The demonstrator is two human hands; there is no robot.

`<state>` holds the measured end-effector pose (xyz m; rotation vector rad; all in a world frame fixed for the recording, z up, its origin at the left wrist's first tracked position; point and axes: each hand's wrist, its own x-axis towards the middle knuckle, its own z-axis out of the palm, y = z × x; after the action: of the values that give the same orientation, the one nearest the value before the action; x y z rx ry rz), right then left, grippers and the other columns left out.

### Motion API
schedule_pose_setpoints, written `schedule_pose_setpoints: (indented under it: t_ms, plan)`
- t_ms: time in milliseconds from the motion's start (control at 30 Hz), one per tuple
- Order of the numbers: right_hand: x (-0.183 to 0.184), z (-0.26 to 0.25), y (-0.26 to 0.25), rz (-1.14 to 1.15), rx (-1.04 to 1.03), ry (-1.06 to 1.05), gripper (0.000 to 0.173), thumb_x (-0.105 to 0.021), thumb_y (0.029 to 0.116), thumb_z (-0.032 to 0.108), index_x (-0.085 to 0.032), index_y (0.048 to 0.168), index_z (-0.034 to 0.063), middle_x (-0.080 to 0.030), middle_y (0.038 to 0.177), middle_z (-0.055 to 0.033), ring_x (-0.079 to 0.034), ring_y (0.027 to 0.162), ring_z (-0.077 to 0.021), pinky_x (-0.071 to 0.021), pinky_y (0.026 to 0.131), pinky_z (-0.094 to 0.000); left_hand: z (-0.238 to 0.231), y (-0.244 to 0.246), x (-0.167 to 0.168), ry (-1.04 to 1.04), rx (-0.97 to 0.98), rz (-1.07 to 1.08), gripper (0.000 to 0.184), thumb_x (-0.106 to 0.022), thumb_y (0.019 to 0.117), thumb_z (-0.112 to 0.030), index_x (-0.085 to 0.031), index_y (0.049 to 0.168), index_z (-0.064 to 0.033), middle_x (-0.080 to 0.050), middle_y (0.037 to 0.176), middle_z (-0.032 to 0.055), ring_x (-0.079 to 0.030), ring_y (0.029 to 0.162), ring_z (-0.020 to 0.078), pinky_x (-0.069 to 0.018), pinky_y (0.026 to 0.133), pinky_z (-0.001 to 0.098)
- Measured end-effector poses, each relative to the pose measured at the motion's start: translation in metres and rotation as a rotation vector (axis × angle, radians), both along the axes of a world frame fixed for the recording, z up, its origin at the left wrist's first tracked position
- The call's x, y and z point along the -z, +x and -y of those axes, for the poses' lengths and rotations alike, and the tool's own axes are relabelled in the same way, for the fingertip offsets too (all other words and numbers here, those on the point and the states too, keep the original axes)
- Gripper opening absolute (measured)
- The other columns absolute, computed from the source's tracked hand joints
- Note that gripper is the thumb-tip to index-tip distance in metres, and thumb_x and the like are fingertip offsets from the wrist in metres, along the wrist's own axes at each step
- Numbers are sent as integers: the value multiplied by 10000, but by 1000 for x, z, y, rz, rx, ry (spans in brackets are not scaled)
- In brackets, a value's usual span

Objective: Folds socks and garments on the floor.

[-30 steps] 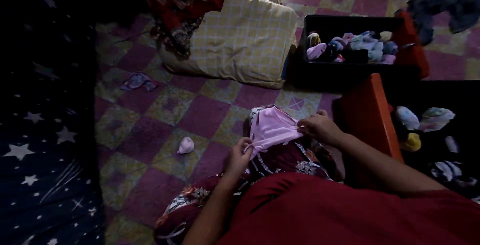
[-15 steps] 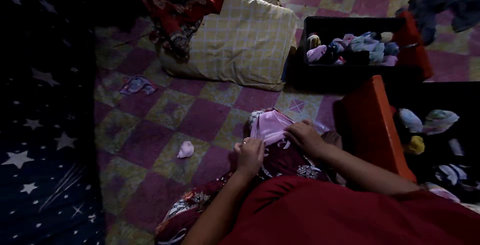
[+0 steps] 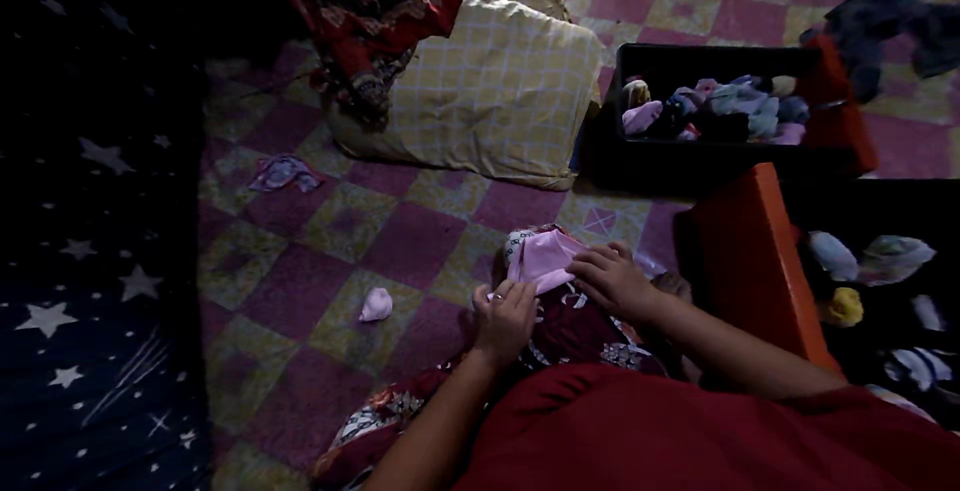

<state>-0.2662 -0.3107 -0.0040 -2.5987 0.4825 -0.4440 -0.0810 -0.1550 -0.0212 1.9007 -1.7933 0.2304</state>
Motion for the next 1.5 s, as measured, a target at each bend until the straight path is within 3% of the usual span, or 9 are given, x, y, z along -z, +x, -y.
schedule_pose_setpoints:
  t_ms: [167,267,467,633,733,900,1267,1433,1500]
  plan:
    - [-9,12,24,-130,112,238,337,-457,1074,161,-649,1248,-55,-707,1152,-236,-656,1136,-404,-351,1093,-634,27,7,-40,452,-155,-436,327,-440,1062,-109,-632,1283,36,-695,1158,244,-627,1153,446,-340,1025,682]
    - [-1,19,34,-56,142,123,257,-532,1035,117,-701,1163,-27,-733,1059,-220,-697,1029,-403,-413,1020,-649,42,9,-49,639,-237,-393,363,-399,1093,-166,-584,1369,-22,-656,1265,232,-564,1259,432,-301,1071,666]
    - [-2,25,9,-187,29,-110,477,-433,1076,400,-703,1266,57,-614,1373,-228,-554,1286,-463,-339,1061,-707,28,-5,-28,258,-128,-86,366,-627,989,-300,-747,1145,8,-707,1194,226,-644,1155,461,-365,975,744]
    - [-21,11,22,-268,197,85,405,-454,1084,252,-612,1380,27,-668,1235,-269,-611,1199,-466,-372,1065,-663,36,-15,-27,255,-201,-39,199,-602,977,-76,-753,1064,20,-738,1105,198,-680,1094,420,-426,932,674]
    - [-19,9,27,-202,206,7,282,-518,1039,148,-683,1225,15,-705,1140,-250,-659,1112,-453,-414,1021,-663,36,-14,-27,293,-202,-78,239,-567,1000,-99,-752,1101,14,-729,1143,202,-668,1109,428,-413,942,690]
    - [-34,9,31,-407,50,-29,341,-499,1028,65,-628,1334,-11,-567,1413,-261,-536,1292,-466,-379,1048,-647,33,-13,-32,356,-208,-118,270,-523,1020,-78,-728,1162,26,-717,1175,221,-666,1121,434,-426,953,667]
    - [-79,11,68,-734,99,250,331,-504,1064,141,-554,1287,-99,-612,1234,-328,-597,1181,-505,-469,968,-653,36,-6,-52,431,-238,-771,342,-458,1069,-122,-609,1260,117,-518,1393,324,-545,1284,388,-439,1081,443]
    - [-72,-6,88,-18,187,365,304,-494,1027,47,-593,1251,-133,-661,1162,-303,-675,1064,-382,-525,970,-485,41,-1,-58,231,-294,-1510,538,-209,1139,-279,-341,1507,91,-372,1558,261,-392,1437,286,-321,1184,406]
    - [-62,-22,102,292,145,576,296,-498,997,29,-569,1224,-147,-649,1148,-257,-680,945,-229,-566,866,-352,45,3,-68,-70,-292,-1910,515,-209,1133,-349,-388,1467,-1,-525,1368,139,-536,1219,162,-452,1038,324]
